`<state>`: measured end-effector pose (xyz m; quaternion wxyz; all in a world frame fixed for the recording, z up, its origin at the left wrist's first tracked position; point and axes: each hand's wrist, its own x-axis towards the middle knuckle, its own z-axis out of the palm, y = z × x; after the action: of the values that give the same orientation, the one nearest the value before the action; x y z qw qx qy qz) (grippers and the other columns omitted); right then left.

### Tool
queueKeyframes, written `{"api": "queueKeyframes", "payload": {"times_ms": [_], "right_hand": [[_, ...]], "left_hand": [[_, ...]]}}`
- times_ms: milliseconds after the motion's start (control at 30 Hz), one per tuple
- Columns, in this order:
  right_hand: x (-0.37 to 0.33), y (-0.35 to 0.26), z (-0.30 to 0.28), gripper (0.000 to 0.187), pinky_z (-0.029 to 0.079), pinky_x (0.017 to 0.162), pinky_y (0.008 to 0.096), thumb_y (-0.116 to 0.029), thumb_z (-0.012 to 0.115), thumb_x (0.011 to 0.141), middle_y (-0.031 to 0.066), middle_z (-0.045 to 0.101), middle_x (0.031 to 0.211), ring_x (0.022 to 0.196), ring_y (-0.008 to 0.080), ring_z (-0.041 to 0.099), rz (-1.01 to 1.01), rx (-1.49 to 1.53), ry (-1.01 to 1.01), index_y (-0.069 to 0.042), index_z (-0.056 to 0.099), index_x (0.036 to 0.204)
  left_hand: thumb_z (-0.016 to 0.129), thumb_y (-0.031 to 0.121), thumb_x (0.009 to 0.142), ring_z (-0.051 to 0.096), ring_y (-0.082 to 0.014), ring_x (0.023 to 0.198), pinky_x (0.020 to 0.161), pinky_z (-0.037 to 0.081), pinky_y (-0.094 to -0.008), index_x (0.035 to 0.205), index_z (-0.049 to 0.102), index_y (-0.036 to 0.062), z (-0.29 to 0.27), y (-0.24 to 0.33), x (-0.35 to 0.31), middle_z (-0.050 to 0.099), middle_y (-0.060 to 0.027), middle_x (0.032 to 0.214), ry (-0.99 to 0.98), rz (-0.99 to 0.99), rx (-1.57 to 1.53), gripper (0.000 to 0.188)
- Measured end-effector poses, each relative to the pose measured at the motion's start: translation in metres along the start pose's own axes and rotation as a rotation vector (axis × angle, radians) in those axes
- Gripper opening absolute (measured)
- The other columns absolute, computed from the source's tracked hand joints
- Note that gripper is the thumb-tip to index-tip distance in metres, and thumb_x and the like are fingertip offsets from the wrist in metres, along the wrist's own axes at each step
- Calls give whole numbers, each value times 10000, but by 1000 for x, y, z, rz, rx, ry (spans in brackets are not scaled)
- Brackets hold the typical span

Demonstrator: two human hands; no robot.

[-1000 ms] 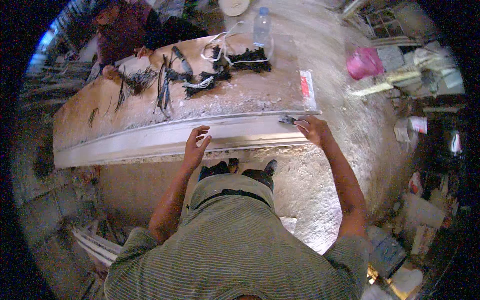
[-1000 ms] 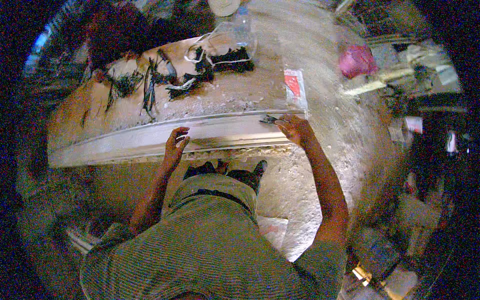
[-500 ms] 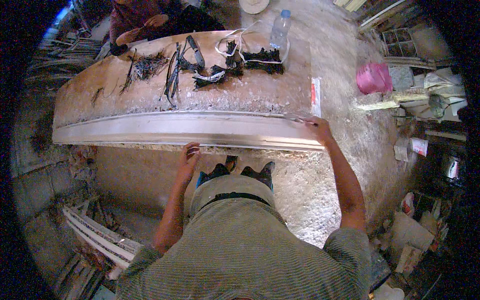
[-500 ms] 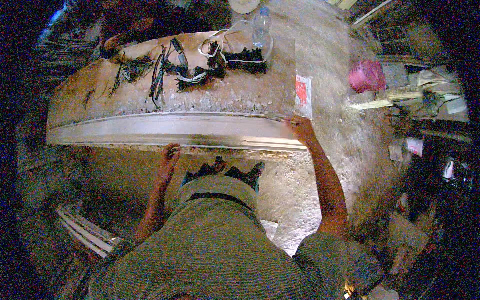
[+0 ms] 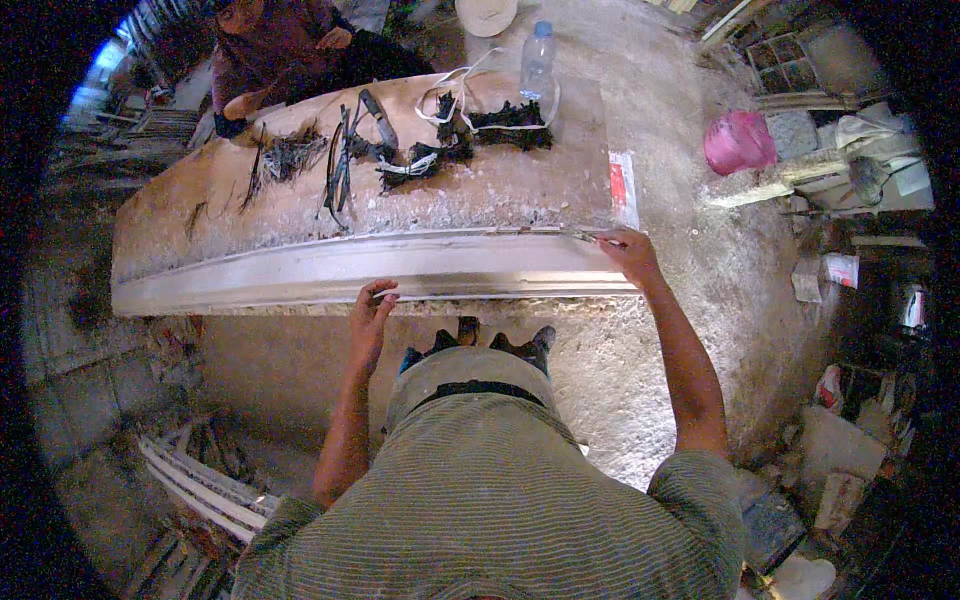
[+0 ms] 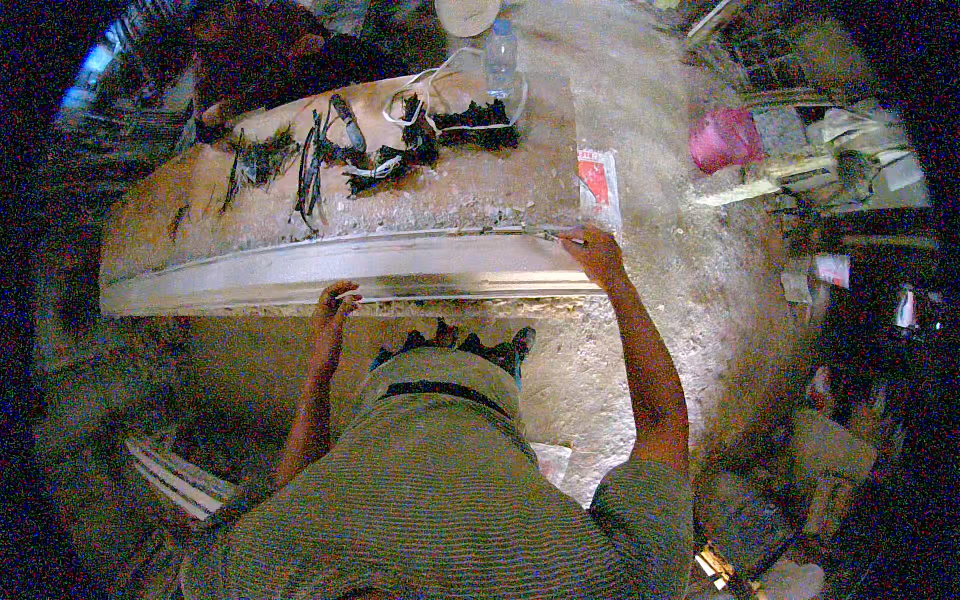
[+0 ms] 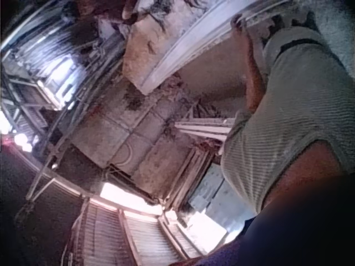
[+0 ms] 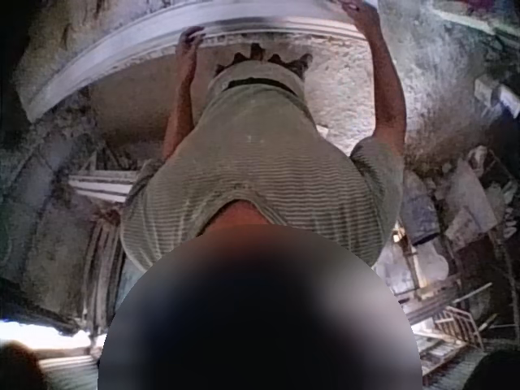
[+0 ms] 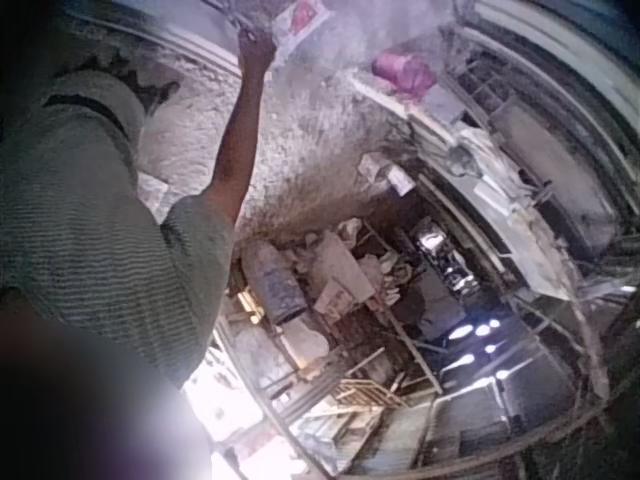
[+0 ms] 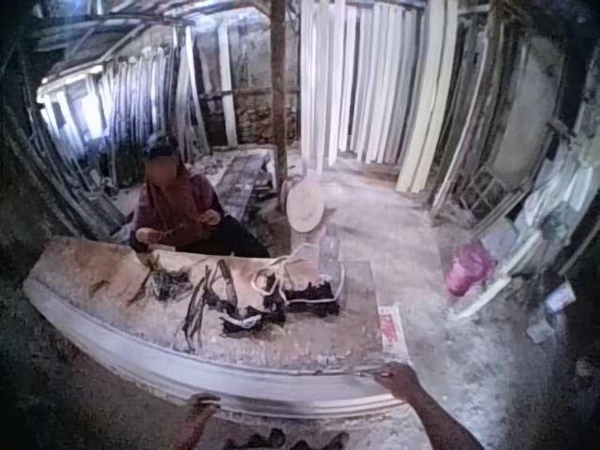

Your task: The person scrapes a long white plastic trim piece on a workbench using a metal scraper. They repeatedly scrape along the length of the trim, removing material and debris from the surface.

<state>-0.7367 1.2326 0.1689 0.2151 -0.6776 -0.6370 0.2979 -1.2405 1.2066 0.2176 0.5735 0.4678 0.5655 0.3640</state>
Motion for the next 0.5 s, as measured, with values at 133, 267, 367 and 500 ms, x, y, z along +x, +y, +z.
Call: {"api": "queueKeyframes", "payload": {"times_ms": [133, 267, 367, 500], "right_hand": [[16, -43, 65, 274, 539, 845, 410, -398, 684, 902, 141, 734, 983, 925, 321, 695, 40, -168, -7, -192, 792, 1048], [20, -134, 123, 326, 518, 928, 428, -372, 632, 940, 160, 681, 1136, 1078, 342, 644, -93, 83, -74, -156, 732, 1163], [-2, -190, 131, 437, 452, 1075, 459, -272, 605, 954, 199, 582, 1319, 1256, 382, 539, -287, 251, -116, -116, 570, 1361], [-31, -184, 108, 437, 394, 1133, 434, -188, 656, 925, 196, 520, 1380, 1305, 369, 498, -275, 221, 164, -52, 577, 1333]], "left_hand": [[598, 240, 1019, 581, -209, 1188, 1054, 427, -377, 1274, 586, 71, 21, 6, 15, 618, -81, 1296, -162, -13, 89, 306], [582, 277, 1026, 596, -217, 1165, 1050, 439, -403, 1321, 541, 80, 71, 7, 45, 628, -100, 1250, -381, -248, -118, 357], [565, 291, 1034, 629, -217, 1082, 954, 513, -415, 1367, 495, 88, 95, 8, 68, 643, -104, 1187, -247, -419, -351, 397], [503, 258, 1063, 616, -144, 857, 727, 579, -332, 1429, 456, 81, 82, 16, 95, 615, -58, 993, -281, -221, -163, 409]]}}
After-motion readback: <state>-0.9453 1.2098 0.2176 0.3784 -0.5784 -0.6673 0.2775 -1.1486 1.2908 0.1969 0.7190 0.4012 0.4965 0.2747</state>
